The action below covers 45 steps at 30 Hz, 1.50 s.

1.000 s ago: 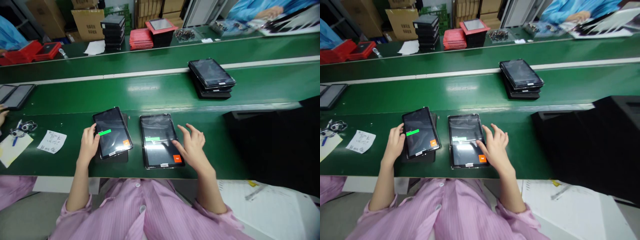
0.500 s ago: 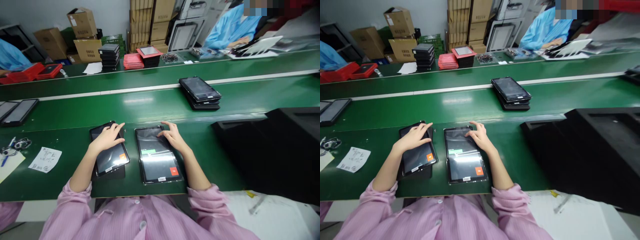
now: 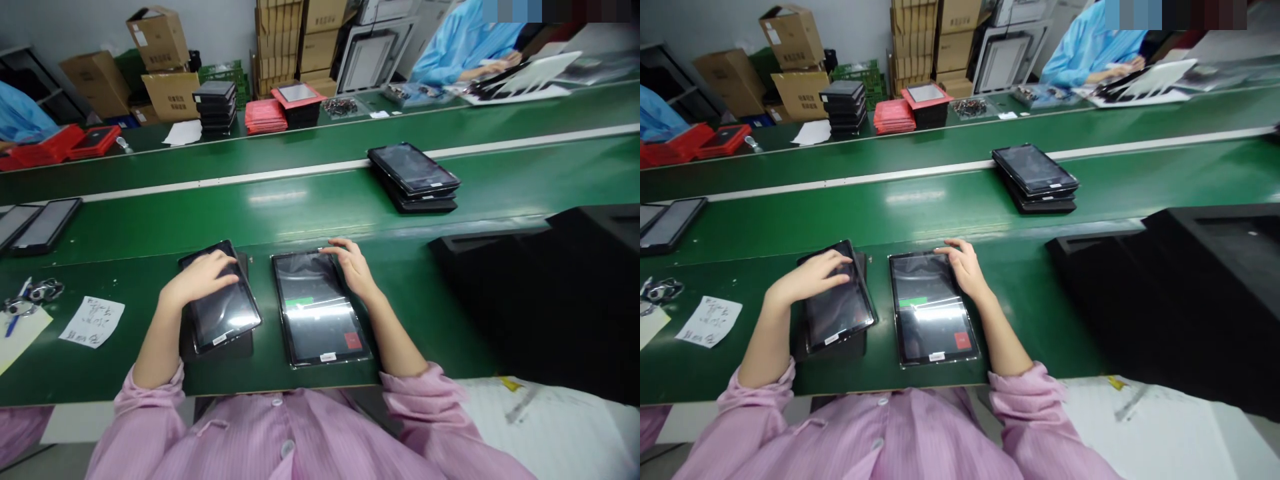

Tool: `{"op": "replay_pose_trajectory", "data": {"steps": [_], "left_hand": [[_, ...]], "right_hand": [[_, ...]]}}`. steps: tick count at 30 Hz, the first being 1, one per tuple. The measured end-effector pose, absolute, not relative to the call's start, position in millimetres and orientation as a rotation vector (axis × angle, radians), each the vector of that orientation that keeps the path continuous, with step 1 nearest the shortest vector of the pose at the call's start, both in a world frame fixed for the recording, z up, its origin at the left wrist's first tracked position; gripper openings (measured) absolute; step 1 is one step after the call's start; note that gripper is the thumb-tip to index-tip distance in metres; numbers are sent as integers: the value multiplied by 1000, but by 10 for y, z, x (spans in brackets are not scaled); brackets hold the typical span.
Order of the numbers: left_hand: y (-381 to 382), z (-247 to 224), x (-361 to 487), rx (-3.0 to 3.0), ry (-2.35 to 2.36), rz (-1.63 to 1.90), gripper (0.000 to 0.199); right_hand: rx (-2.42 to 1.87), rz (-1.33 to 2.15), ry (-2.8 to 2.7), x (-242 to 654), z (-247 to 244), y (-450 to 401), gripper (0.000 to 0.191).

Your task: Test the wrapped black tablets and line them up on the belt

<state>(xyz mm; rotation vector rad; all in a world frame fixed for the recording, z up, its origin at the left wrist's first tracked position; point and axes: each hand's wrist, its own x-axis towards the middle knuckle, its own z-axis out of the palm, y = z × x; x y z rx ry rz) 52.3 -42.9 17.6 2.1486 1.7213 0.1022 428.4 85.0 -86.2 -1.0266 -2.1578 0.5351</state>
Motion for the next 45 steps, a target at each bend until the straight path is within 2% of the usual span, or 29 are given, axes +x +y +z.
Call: {"op": "replay_pose_trajectory", "data": {"steps": [4, 10, 14, 16, 22, 25, 33, 39, 45], "left_hand": [[-335, 80, 253, 2060, 2161, 46, 53], [-314, -37, 181, 1957, 2114, 23, 57], [-234, -6, 117, 1818, 2135, 272, 72], [-128, -16, 108, 1711, 2122, 323, 72], [184, -189, 284, 1705, 2140, -46, 66], [237, -238, 314, 1763, 2137, -102, 58], [300, -136, 146, 1759, 2023, 45, 51], [281, -119, -85, 1597, 1847, 294, 64], [201, -57, 189, 1831, 1912, 11, 70]], "right_hand": [[-1088, 458, -2205, 4231, -931, 851, 60], [-1095, 495, -2202, 4200, -897, 806, 60], [-1075, 536, -2066, 4180, -867, 823, 66], [-1064, 577, -1960, 4158, -903, 852, 67], [-1246, 821, -1735, 4116, -1172, 968, 67], [-1321, 910, -1732, 4118, -1201, 1058, 68], [-1408, 1080, -1886, 4069, -894, 1248, 39], [-1496, 1064, -1798, 4143, -743, 1165, 28], [-1579, 769, -1939, 4105, -629, 1007, 29]]}}
